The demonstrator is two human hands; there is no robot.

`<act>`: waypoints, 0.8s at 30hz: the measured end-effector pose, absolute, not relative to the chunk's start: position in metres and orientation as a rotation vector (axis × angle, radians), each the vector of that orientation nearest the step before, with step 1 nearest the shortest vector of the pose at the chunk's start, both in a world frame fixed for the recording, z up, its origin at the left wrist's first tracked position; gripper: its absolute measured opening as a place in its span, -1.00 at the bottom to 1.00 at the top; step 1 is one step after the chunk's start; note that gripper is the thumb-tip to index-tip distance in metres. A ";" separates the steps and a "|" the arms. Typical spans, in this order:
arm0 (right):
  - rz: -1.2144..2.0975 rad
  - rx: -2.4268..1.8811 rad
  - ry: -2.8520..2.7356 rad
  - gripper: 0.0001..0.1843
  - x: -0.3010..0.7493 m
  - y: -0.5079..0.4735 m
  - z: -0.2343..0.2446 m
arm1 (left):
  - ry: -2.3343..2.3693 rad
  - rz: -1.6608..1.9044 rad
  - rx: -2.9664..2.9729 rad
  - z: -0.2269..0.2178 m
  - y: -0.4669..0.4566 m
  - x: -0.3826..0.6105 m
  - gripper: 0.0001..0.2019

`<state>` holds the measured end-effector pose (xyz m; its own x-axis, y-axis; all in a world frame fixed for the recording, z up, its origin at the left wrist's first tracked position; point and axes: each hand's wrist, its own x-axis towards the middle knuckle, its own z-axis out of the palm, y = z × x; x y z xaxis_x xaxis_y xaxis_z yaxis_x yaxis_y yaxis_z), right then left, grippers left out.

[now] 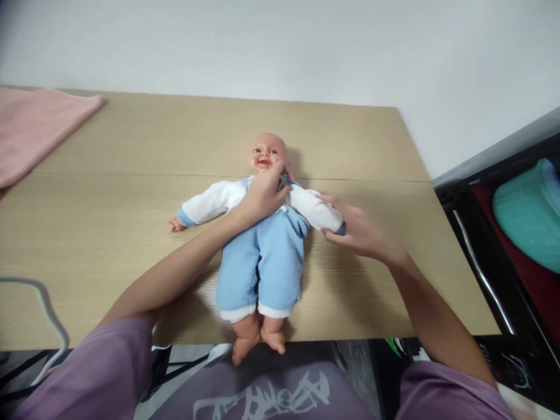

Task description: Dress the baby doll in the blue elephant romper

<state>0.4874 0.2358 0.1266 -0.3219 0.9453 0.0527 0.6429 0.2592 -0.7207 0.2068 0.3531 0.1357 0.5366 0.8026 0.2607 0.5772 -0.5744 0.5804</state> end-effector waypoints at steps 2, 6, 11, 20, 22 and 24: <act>0.763 -1.522 -2.089 -0.22 0.507 0.232 0.137 | 1.141 0.706 2.368 0.137 0.352 0.207 -0.63; 0.813 -1.568 -1.770 -0.31 0.532 0.246 0.132 | 1.234 0.660 2.418 0.141 0.344 0.208 -0.70; 0.820 -1.533 -1.574 -0.18 0.534 0.255 0.096 | 1.386 0.557 2.583 0.154 0.332 0.208 -0.69; 0.125 -1.466 -1.860 -0.42 0.516 0.240 0.097 | 1.197 0.683 2.752 0.162 0.332 0.200 -0.68; -0.077 -1.354 -1.931 -0.63 0.498 0.232 0.111 | 1.003 0.643 2.787 0.169 0.332 0.198 -0.69; -0.074 -1.222 -1.998 -0.80 0.476 0.225 0.120 | 0.825 0.576 2.819 0.173 0.331 0.196 -0.68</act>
<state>0.4764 0.2250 0.1202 -0.2359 0.7321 0.6390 0.7774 0.5367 -0.3279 0.1960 0.3308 0.1728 0.7750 0.5450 0.3198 0.4879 -0.8378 0.2452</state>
